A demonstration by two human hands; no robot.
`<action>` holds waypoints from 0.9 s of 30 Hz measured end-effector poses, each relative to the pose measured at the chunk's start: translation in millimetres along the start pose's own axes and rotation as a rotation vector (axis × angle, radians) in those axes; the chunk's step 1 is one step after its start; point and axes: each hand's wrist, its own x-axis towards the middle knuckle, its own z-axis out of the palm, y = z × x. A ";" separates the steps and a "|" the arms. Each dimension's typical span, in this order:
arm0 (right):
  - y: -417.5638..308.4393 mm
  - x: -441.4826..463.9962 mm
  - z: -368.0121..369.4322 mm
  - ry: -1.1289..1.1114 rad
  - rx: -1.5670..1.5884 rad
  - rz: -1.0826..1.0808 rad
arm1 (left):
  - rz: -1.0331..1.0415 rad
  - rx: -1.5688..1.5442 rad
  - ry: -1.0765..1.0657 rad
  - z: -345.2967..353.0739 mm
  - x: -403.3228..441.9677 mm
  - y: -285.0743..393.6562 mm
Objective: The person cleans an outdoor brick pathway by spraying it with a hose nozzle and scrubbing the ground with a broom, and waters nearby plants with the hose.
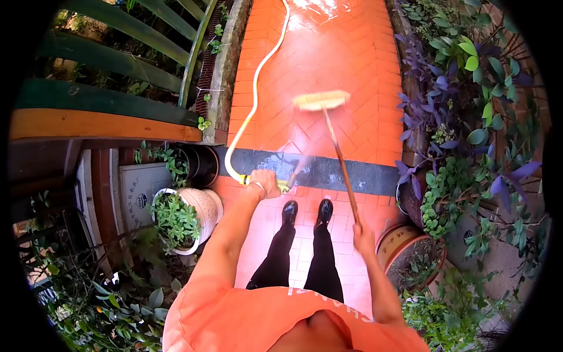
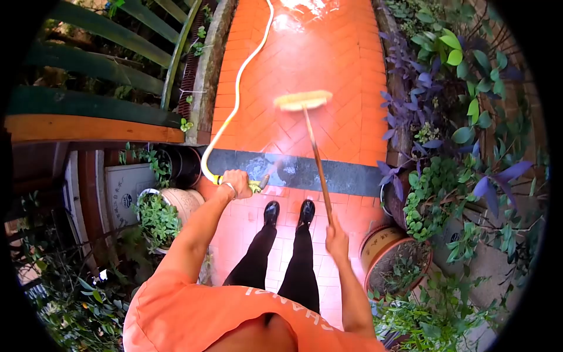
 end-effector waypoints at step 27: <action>45.7 -216.8 -38.2 0.204 0.015 0.111 | 0.058 -0.107 -0.063 -0.8 6.3 -16.1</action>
